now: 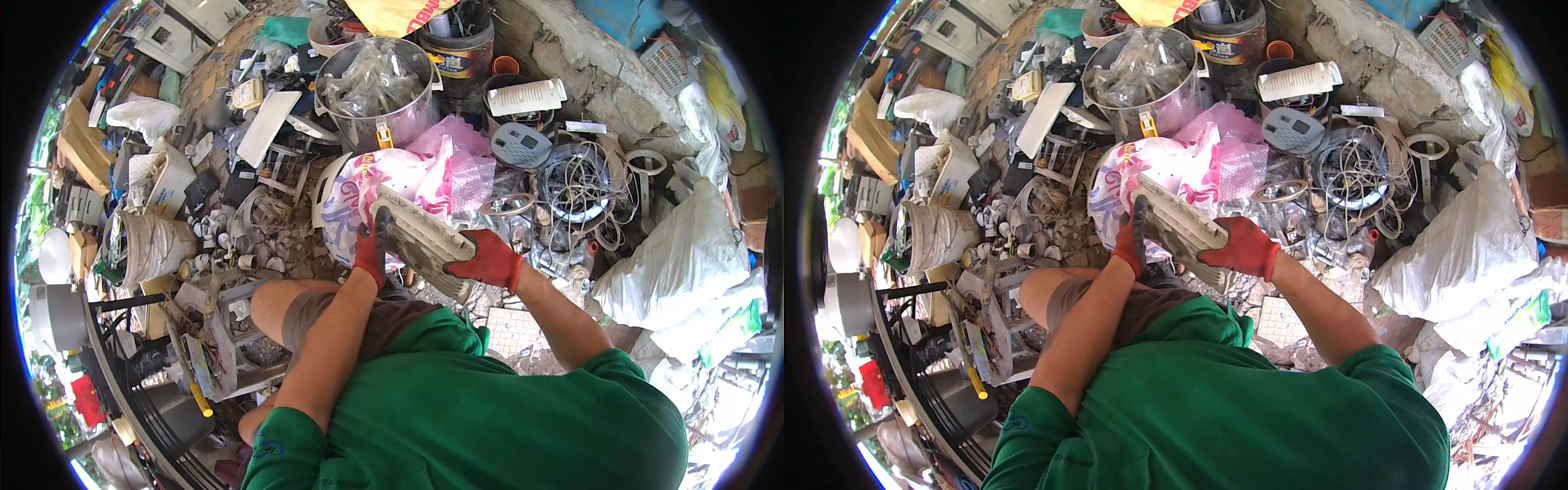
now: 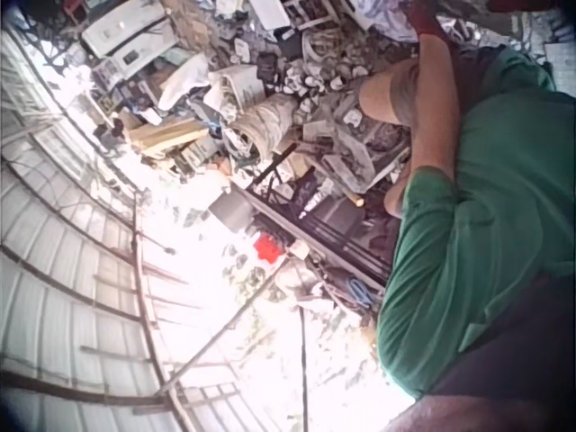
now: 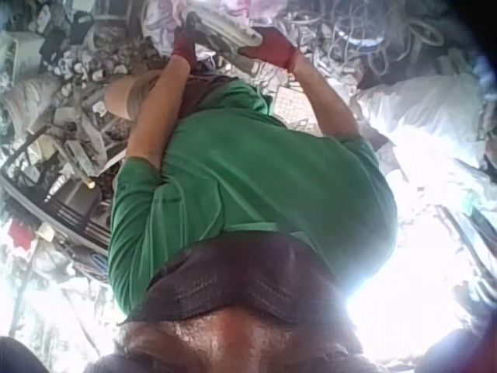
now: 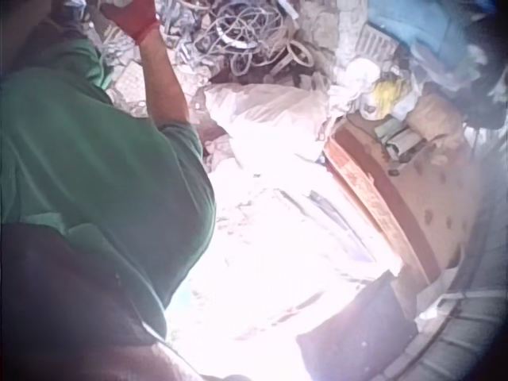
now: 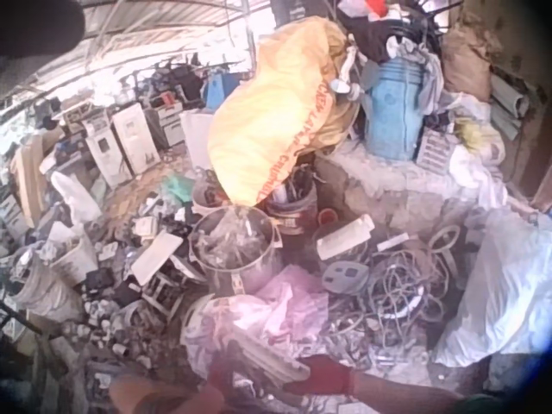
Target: The person disassembles a metal housing by removing screws with a screwdriver and prying off a metal plate with pliers while sitting in a cluttered outdoor workspace.
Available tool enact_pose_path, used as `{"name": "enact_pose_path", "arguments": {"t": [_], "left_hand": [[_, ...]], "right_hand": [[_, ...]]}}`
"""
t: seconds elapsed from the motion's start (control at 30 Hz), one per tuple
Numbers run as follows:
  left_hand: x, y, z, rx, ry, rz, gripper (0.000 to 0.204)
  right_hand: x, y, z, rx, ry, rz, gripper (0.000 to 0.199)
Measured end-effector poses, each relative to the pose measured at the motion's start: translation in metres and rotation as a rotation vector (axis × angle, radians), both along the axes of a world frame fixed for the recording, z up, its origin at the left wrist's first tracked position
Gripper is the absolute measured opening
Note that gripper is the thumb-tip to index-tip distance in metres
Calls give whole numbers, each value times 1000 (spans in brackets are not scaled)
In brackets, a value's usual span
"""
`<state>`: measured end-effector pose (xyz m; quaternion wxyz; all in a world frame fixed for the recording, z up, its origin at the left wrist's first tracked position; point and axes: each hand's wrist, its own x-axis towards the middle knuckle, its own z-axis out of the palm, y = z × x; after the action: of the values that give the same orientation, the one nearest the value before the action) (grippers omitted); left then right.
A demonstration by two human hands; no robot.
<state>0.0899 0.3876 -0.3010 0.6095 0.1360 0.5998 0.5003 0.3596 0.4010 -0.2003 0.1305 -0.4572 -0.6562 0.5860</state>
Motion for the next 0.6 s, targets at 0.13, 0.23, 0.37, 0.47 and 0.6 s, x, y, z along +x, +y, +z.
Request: {"name": "enact_pose_path", "arguments": {"t": [0.13,0.23,0.37,0.47,0.6], "left_hand": [[-33,-9,-12,149,438,-2,29],[-38,-13,45,173,339,101,25],[-52,-27,128,450,308,225,22],[-42,-42,204,430,273,393,22],[-69,-75,226,467,505,341,26]], "right_hand": [[11,6,12,46,-14,52,51],[27,12,46,41,17,10,47],[19,32,93,30,198,-249,45],[3,47,145,506,89,129,37],[-48,43,181,730,-335,817,44]]}}
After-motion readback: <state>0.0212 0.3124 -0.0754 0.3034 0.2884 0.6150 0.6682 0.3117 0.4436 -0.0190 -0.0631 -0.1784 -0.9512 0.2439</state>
